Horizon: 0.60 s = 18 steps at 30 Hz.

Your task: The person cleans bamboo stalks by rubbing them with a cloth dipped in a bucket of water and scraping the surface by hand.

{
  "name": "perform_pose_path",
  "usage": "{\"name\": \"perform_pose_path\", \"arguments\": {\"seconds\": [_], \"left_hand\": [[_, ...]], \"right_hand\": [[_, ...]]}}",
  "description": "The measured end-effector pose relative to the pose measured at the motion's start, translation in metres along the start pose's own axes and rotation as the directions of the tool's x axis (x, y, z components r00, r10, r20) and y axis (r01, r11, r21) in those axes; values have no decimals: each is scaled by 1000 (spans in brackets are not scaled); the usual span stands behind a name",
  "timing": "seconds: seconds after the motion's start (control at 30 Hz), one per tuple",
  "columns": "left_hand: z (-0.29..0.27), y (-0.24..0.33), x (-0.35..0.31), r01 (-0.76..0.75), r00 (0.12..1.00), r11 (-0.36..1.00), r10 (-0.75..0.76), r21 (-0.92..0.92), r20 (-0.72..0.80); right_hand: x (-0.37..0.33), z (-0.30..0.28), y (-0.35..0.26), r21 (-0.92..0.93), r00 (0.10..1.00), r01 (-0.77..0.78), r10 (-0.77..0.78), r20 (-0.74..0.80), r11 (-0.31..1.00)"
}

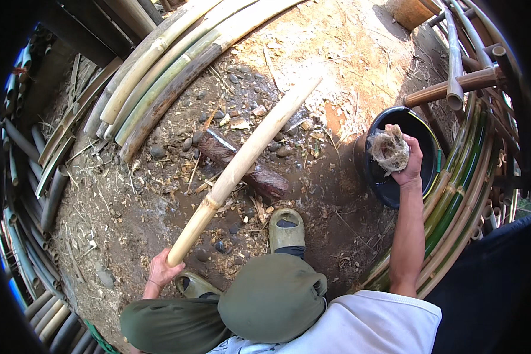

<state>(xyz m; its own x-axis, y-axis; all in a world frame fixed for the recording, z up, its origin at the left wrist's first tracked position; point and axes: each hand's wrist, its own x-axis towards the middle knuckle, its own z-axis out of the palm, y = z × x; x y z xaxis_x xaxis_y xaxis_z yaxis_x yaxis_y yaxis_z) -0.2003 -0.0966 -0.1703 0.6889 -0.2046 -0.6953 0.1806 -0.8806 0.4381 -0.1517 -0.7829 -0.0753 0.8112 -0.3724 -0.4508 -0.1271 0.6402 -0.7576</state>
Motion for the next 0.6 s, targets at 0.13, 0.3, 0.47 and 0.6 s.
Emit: {"name": "perform_pose_path", "arguments": {"seconds": [0.13,0.3,0.47,0.6], "left_hand": [[-2,41,31,-11,1000,1000,11,26,10],[4,68,45,-23,999,995,26,95,-34],[19,48,41,-51,985,988,74,147,-158],[27,34,33,-92,965,983,128,161,-229]], "right_hand": [[15,66,38,10,985,35,-36,166,999],[80,118,144,-636,969,245,-200,143,732],[-34,202,328,-517,410,816,-370,834,-259],[9,187,314,-523,347,766,-445,826,-373]]}}
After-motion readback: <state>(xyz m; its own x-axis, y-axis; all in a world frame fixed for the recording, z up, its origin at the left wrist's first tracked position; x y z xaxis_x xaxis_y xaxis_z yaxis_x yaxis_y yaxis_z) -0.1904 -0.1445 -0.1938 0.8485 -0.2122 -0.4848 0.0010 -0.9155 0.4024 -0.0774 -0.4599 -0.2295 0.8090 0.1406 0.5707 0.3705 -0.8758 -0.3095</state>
